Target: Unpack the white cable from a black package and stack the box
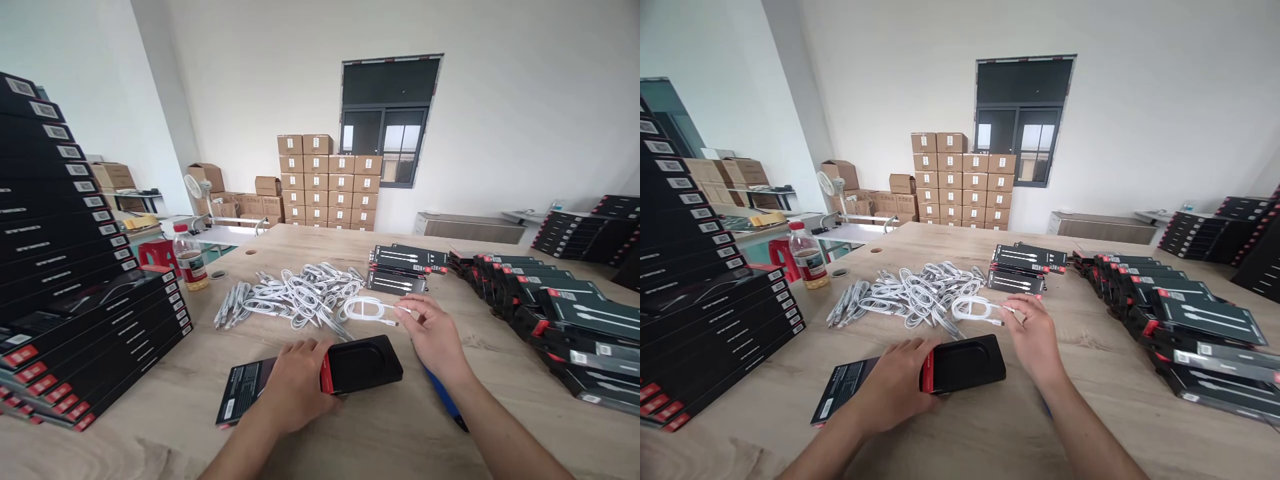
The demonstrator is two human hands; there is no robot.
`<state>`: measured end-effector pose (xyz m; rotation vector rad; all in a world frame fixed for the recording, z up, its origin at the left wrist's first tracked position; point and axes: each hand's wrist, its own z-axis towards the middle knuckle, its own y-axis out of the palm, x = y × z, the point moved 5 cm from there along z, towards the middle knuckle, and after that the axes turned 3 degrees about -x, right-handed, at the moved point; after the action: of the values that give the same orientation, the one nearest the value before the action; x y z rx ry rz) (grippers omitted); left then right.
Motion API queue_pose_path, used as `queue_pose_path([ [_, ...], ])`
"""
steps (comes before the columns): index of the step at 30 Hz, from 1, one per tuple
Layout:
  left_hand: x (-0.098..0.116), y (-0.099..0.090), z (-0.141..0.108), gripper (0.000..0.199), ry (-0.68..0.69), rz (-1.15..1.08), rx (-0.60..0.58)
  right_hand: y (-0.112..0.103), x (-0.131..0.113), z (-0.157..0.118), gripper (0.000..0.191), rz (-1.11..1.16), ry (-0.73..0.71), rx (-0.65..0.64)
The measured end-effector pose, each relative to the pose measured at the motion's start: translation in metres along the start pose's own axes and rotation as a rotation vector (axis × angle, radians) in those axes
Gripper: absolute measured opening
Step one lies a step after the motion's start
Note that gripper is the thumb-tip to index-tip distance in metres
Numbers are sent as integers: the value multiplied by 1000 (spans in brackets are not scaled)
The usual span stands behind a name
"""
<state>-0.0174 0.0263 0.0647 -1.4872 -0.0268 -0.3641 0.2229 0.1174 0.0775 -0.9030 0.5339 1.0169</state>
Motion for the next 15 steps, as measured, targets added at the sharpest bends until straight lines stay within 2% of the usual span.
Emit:
queue_pose_path([
  [3,1,0,-1,68,5,-40,-20,5,21,-1,38,-63,28,71],
  [6,-2,-6,0,70,-17,-55,43,9,26,0,37,-55,49,-18],
  [11,-4,-19,1,76,-27,-70,203,18,4,-7,26,112,128,-154],
  [15,5,-21,-2,86,93,-69,291,49,-25,-36,29,158,129,-251],
])
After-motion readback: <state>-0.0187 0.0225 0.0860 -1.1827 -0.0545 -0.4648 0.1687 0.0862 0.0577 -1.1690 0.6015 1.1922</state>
